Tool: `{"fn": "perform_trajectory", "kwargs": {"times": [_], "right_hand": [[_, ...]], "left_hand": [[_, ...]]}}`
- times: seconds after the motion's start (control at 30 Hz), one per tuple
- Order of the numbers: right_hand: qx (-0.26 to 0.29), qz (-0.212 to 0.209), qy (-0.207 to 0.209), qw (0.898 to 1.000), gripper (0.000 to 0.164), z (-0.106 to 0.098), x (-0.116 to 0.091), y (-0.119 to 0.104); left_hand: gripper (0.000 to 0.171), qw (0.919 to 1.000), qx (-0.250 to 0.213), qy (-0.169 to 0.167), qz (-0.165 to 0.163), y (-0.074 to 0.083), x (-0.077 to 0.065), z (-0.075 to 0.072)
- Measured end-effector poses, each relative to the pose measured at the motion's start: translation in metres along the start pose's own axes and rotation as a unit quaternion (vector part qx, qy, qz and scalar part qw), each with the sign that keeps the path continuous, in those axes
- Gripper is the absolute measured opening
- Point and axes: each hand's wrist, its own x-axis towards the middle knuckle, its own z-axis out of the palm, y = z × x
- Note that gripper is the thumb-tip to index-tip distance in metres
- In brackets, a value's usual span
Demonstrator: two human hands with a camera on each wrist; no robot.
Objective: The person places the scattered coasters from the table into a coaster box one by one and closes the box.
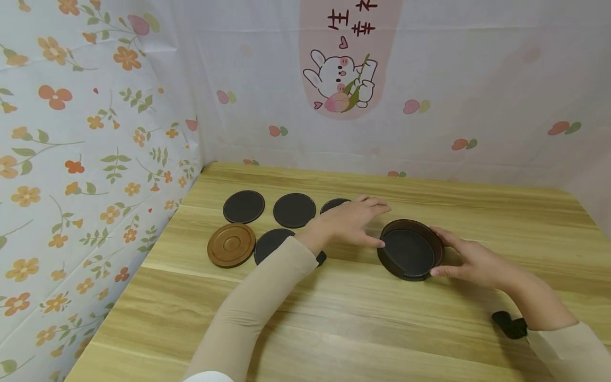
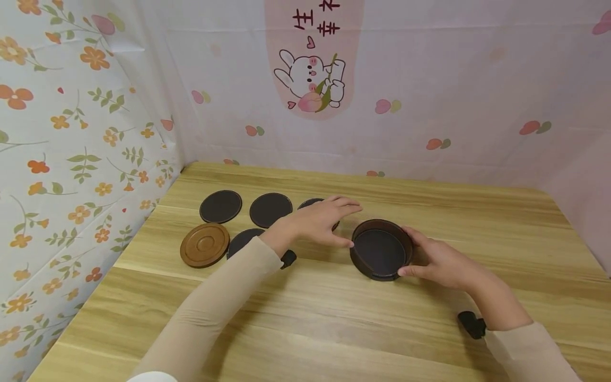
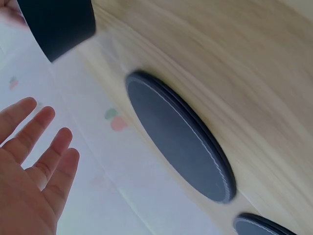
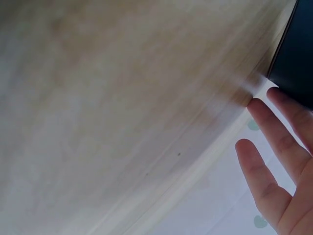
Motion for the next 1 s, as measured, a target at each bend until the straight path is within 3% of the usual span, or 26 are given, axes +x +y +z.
{"fn": "perform_trajectory", "kwargs": {"times": [0.37,0.63,1.0], "right_hand": [[0.002,-0.008,0.003,1.000,0.097,0.001,0.000,-0.001],[-0.003,-0.005,0.003,1.000,0.099,0.000,0.000,-0.002],[0.003,-0.004,0.002,1.000,0.099,0.000,-0.001,-0.002]], "left_hand": [[0.080,0.9996,-0.011,0.003,-0.025,-0.035,-0.011,0.000],[0.082,0.9988,-0.019,-0.011,-0.045,-0.050,-0.017,-0.009],[0.085,0.9962,-0.036,-0.021,-0.076,-0.069,-0.017,-0.005]]}}
